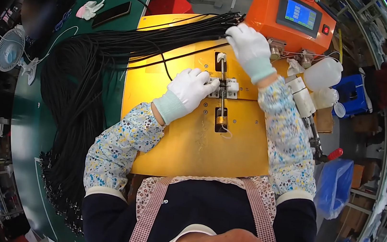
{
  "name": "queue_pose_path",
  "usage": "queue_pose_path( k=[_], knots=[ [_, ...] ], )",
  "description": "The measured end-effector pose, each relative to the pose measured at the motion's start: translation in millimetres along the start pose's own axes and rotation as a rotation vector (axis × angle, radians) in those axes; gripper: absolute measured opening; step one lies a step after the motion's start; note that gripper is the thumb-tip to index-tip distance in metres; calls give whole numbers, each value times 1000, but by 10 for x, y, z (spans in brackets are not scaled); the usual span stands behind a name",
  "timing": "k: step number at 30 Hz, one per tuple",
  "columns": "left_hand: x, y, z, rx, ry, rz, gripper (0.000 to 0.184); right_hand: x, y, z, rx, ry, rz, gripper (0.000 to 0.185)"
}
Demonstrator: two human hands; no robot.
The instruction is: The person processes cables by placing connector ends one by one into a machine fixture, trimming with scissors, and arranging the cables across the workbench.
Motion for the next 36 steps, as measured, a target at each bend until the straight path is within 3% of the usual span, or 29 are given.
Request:
queue_pose_path(
  k=[6,15,18,21,24,25,28,36],
  knots=[
    [-15,7,-14,105,1,-59,31,-428,351,-397,33,-98,44,13],
    [-78,-9,-8,229,15,44,30,-230,560,-377,83,-228,205,13],
    [-94,21,51,41,54,3,31,-184,589,-336,85,-336,298,12],
    [-125,9,-421,-40,342,201,31,-174,646,-340,-17,-571,426,11],
    [-2,-74,-738,288,137,-82,26,-240,747,-352,-218,-856,566,12],
    [-44,-57,-536,279,236,-169,20,-274,768,-332,-254,-926,620,12],
    [-151,-40,-129,-150,839,-456,18,-332,789,-283,-296,-1048,716,17],
    [-159,-19,68,-128,993,-429,15,-328,828,-221,-273,-1039,664,14]
  ],
)
Point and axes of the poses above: each hand's wrist, its own y-axis away from the middle knuckle, its own z-axis out of the palm, x = y × z, the point moved 4 cm from there along -y, towards the middle knuckle, and after that the axes turned 10 degrees about -y, right-handed, at the moved point
